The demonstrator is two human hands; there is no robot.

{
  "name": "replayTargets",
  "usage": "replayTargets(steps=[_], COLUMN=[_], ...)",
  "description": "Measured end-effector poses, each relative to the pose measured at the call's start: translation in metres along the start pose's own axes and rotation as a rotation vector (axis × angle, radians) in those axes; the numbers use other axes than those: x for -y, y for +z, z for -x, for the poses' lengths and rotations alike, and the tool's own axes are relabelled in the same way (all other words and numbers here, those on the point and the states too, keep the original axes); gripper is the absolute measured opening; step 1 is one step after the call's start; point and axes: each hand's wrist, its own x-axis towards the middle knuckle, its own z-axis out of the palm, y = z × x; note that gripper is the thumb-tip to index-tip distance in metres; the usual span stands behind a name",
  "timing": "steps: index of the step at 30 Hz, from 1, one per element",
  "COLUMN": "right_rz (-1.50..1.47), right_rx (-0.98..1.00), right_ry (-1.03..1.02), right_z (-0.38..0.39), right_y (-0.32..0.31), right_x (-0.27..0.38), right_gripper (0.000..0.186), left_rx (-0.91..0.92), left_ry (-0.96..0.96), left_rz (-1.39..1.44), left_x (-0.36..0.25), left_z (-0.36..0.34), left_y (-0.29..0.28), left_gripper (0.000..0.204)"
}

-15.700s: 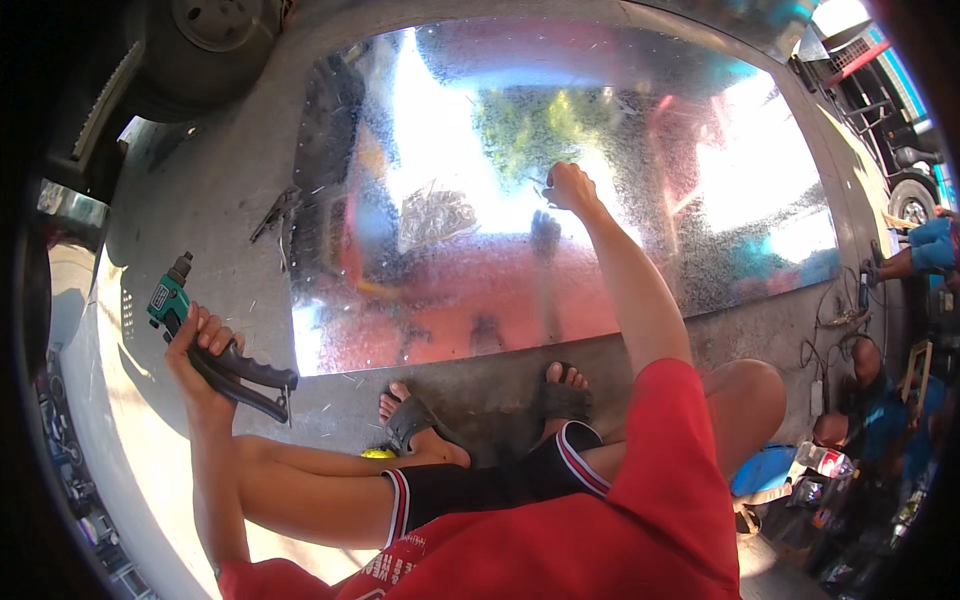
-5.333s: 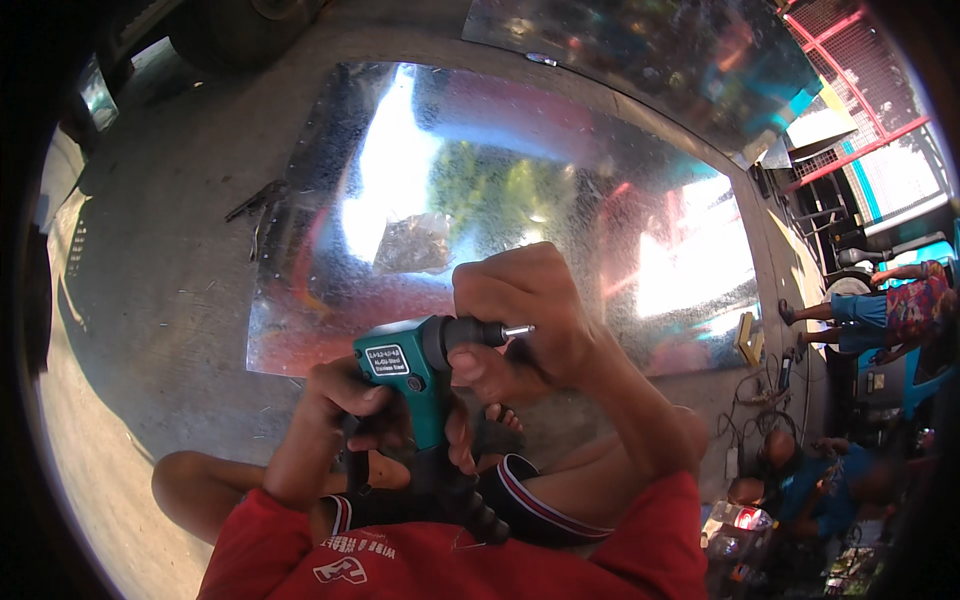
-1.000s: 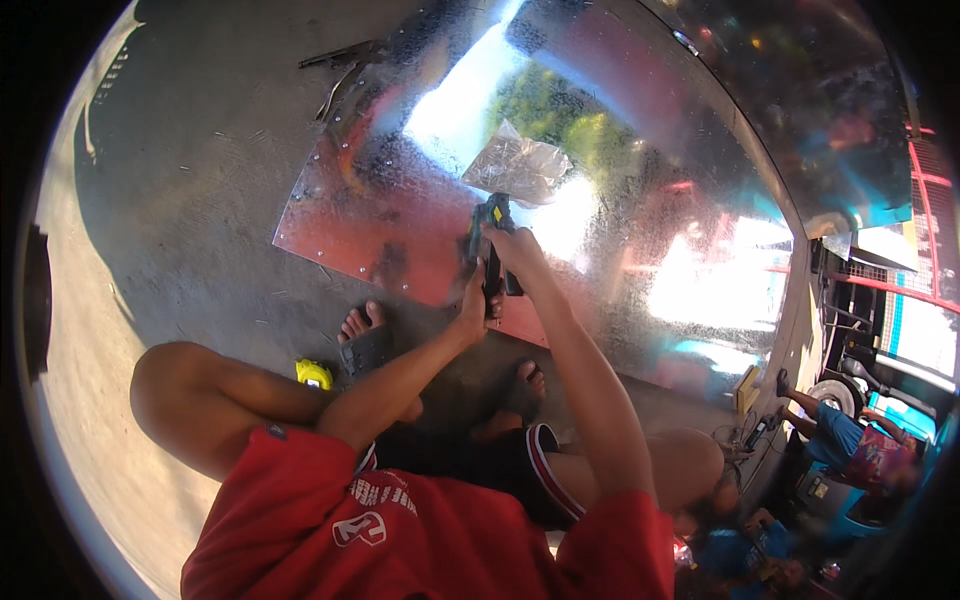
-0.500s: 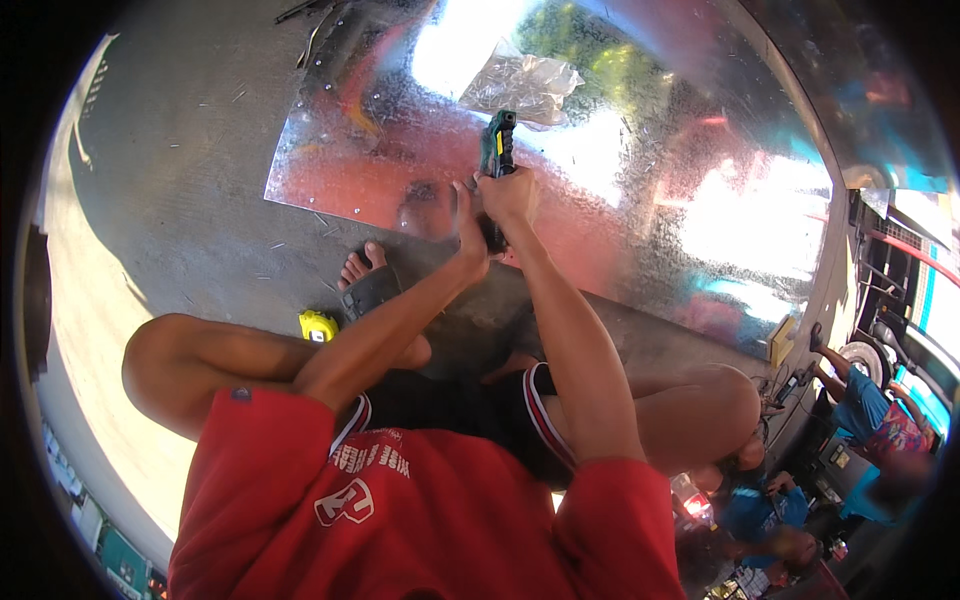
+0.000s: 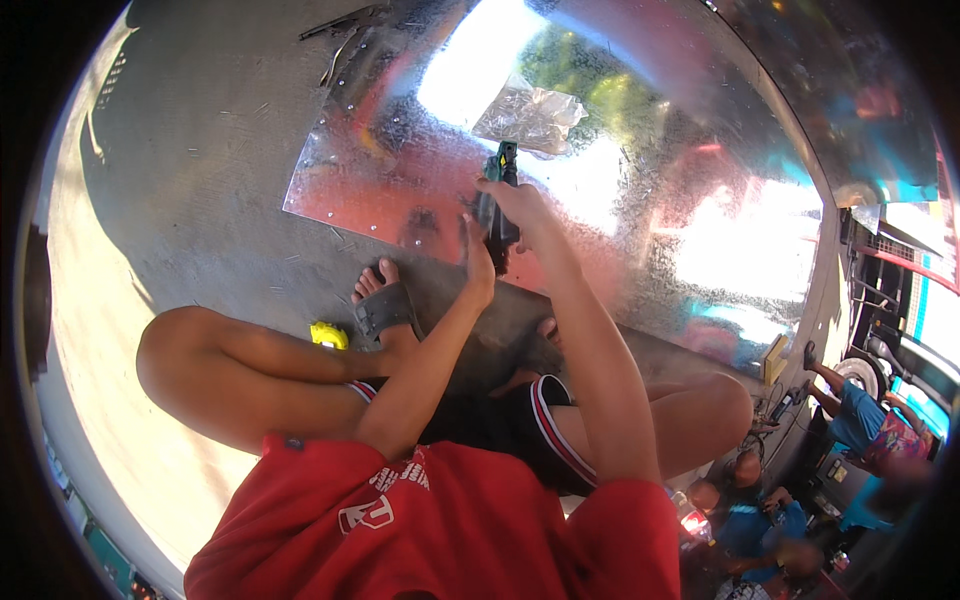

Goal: The person sits on the floor and uses a handheld rivet gun to fasten rivets into a large metal sheet. They repeatedly load rivets, position the tool, and fire the rivet gun across the sheet's surface.

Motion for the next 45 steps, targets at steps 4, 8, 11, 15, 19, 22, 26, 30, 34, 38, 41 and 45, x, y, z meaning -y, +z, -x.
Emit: replayTargets(steps=[4,8,11,15,19,22,26,30,34,38,41,45], right_rz=[0.006,0.011,-0.124,0.1,-0.056,0.059,0.209,-0.114,0.012,0.212,0.142,-0.028], right_rx=[-0.127,-0.183,-0.162,-0.371,-0.277,-0.132,-0.155,-0.164,-0.214,-0.529,-0.511,-0.139], right_ry=[-0.14,-0.167,-0.14,-0.309,-0.22,-0.243,-0.23,-0.021,-0.117,-0.239,-0.196,-0.067], right_z=[-0.013,-0.02,-0.021,-0.02,-0.019,-0.019,-0.022,-0.025,-0.031,-0.023,-0.014,-0.007], right_y=[0.029,0.027,0.022,0.034,0.019,-0.025,-0.024,0.013,0.03,0.045,0.049,0.006], right_x=[-0.018,-0.025,-0.029,-0.037,-0.031,-0.012,-0.001,-0.017,-0.026,-0.034,-0.031,-0.006], right_gripper=[0.038,0.03,0.027,0.03,0.035,0.05,0.06,0.049,0.036,0.039,0.037,0.041], left_rx=[0.058,-0.028,-0.026,-0.132,-0.013,-0.103,-0.136,-0.078,0.005,-0.1,-0.178,-0.031], left_ry=[0.011,0.083,-0.066,0.183,0.031,0.044,0.094,0.077,-0.03,0.118,0.124,-0.022], left_rz=[0.104,0.191,0.126,0.205,0.043,-0.024,-0.012,0.119,0.193,0.278,0.302,0.23], left_x=[-0.003,-0.003,0.002,0.006,0.005,0.007,0.011,0.014,0.022,0.026,0.021,0.007], left_z=[0.004,0.003,0.002,-0.001,-0.003,-0.003,-0.005,-0.009,-0.01,-0.018,-0.018,-0.005], left_y=[0.0,0.007,0.013,0.014,0.005,0.003,0.008,0.007,0.003,0.012,0.016,0.017], left_gripper=[0.087,0.087,0.091,0.095,0.09,0.084,0.084,0.082,0.094,0.097,0.093,0.088])
